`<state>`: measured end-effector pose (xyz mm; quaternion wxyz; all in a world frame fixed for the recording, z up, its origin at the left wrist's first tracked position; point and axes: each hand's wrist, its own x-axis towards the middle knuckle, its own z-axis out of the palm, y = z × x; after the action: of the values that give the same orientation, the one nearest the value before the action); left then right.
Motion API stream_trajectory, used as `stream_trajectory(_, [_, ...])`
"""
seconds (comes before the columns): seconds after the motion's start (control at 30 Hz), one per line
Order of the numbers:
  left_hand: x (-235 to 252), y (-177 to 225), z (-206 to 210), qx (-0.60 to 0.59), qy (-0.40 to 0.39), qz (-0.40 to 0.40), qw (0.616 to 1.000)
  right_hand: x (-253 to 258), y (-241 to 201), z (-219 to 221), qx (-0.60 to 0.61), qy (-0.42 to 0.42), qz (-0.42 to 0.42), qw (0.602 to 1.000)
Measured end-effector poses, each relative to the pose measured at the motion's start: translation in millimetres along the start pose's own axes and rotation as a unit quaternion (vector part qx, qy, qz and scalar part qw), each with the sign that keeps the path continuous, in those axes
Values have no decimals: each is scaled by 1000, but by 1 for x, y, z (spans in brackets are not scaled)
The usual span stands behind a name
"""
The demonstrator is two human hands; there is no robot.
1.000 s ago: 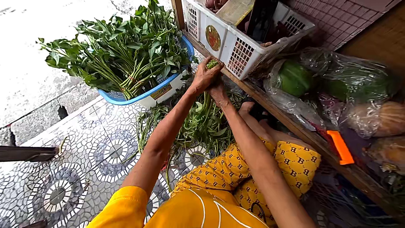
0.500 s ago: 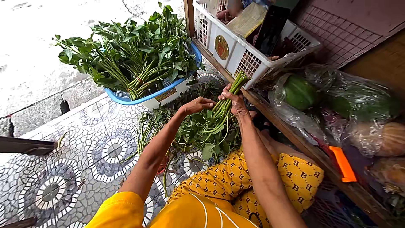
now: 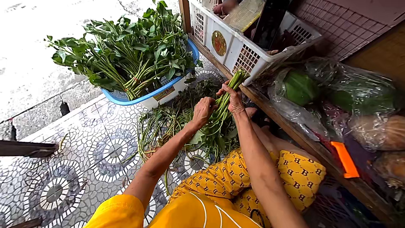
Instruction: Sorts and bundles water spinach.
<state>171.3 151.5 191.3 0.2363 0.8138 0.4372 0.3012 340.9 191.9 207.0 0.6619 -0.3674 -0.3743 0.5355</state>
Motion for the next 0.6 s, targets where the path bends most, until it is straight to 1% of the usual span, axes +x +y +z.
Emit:
stream_trajectory(0.07, [-7, 0, 3, 2, -29, 4, 1000, 1, 4, 1, 11, 12, 6, 1000])
stream_trajectory(0.13, [9, -6, -3, 13, -72, -45, 996, 1, 8, 1, 10, 11, 17, 1000])
stream_trajectory(0.17, [24, -7, -11, 0, -75, -80, 994, 0, 8, 1, -1, 7, 17, 1000])
stream_trajectory(0.2, [39, -8, -19, -42, -52, -100, 993, -1, 8, 1, -15, 1, 17, 1000])
stream_trajectory(0.23, [52, -6, -29, -109, -26, -108, 988, -1, 9, 3, -25, -10, 19, 999])
stream_trajectory(0.27, [64, -2, -37, -191, -6, -101, 976, -2, 10, 5, -37, -29, 24, 999])
stream_trajectory(0.3, [75, 4, -42, -268, -4, -84, 960, -3, 10, 10, -47, -51, 33, 997])
stream_trajectory(0.33, [85, 11, -47, -320, -19, -63, 945, -5, 9, 15, -55, -73, 40, 995])
stream_trajectory(0.37, [94, 21, -51, -346, -44, -44, 936, -7, 9, 20, -64, -98, 43, 992])
stream_trajectory(0.4, [101, 30, -52, -356, -64, -30, 932, -8, 9, 23, -67, -121, 43, 989])
stream_trajectory(0.47, [112, 44, -48, -353, -70, 1, 933, -11, 5, 27, -92, -120, 40, 988])
stream_trajectory(0.6, [120, 56, -29, -268, 5, 72, 961, -16, -10, 20, -161, -86, 3, 983])
